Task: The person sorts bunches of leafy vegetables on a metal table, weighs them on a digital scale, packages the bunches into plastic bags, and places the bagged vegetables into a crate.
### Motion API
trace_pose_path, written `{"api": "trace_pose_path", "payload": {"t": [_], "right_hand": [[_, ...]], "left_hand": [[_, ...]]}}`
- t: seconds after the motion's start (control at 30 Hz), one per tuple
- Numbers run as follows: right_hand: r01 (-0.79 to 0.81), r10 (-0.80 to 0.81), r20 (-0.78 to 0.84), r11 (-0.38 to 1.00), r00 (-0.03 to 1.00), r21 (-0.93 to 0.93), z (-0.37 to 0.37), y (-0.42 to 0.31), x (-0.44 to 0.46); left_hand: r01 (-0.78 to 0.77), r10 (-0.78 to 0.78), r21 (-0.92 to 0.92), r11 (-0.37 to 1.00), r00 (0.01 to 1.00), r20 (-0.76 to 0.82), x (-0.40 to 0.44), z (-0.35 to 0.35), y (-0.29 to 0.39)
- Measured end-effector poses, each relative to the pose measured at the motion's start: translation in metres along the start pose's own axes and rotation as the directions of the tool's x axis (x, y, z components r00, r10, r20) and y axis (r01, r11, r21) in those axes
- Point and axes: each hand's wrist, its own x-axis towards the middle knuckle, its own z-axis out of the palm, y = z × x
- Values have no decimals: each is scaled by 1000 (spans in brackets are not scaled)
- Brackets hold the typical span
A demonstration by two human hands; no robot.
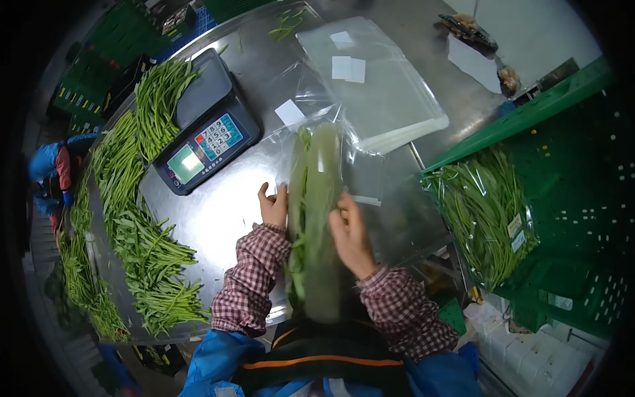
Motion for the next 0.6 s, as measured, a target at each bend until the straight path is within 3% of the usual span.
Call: {"api": "trace_pose_path", "payload": {"t": [0.03, 0.07, 0.1, 0.13, 0.17, 0.2, 0.23, 0.27, 0.3, 0.37, 0.4, 0.43, 0.5, 0.57, 0.6], "right_hand": [[-15, 16, -110, 1000, 994, 18, -5, 26, 17], [72, -94, -224, 992, 970, -104, -5, 33, 39], [19, -44, -212, 993, 976, -116, -7, 31, 58], [-33, 7, -200, 991, 980, -130, -9, 29, 76], [-230, 227, -52, 971, 972, -59, -12, 25, 90], [-426, 425, 111, 905, 898, -23, -15, 23, 99], [-122, 132, 28, 968, 991, -218, -15, 36, 94], [166, -180, 6, 893, 984, -419, -14, 54, 75], [194, -203, 21, 892, 979, -408, -15, 56, 47], [262, -279, 10, 887, 960, -379, -19, 55, -9], [164, -175, 4, 914, 985, -371, -24, 55, -28], [126, -140, -40, 964, 989, -234, -24, 55, -29], [60, -53, -113, 996, 992, 62, -23, 55, -26], [-31, 30, 52, 999, 998, 35, -27, 50, -6], [-6, 24, 157, 993, 987, -116, -29, 55, 0]], "left_hand": [[-11, 4, 160, 987, 999, 48, 5, -14, -7], [-49, 48, 166, 985, 999, 11, 0, -14, -7], [-95, 101, 171, 981, 995, -27, -2, -13, -3], [-45, 44, 205, 978, 999, 8, -2, -13, 4], [3, -13, 238, 971, 999, 39, 0, -15, 9], [-43, 37, 271, 962, 999, 29, 13, -18, -7], [-87, 73, 222, 971, 995, 72, 4, -25, 3], [-121, 102, 172, 978, 988, 118, -19, -35, 18], [-148, 127, 123, 981, 978, 168, -39, -43, 21], [-428, 391, 370, 825, 904, 174, -68, -65, 1], [-531, 492, 417, 737, 846, 208, -75, -73, -13], [-569, 518, 418, 708, 821, 240, -84, -77, -12], [-445, 387, 429, 786, 895, 221, -75, -75, -22], [-396, 273, 550, 735, 916, 295, -72, -65, -4], [-371, 208, 608, 702, 923, 324, -74, -64, 0]]}}
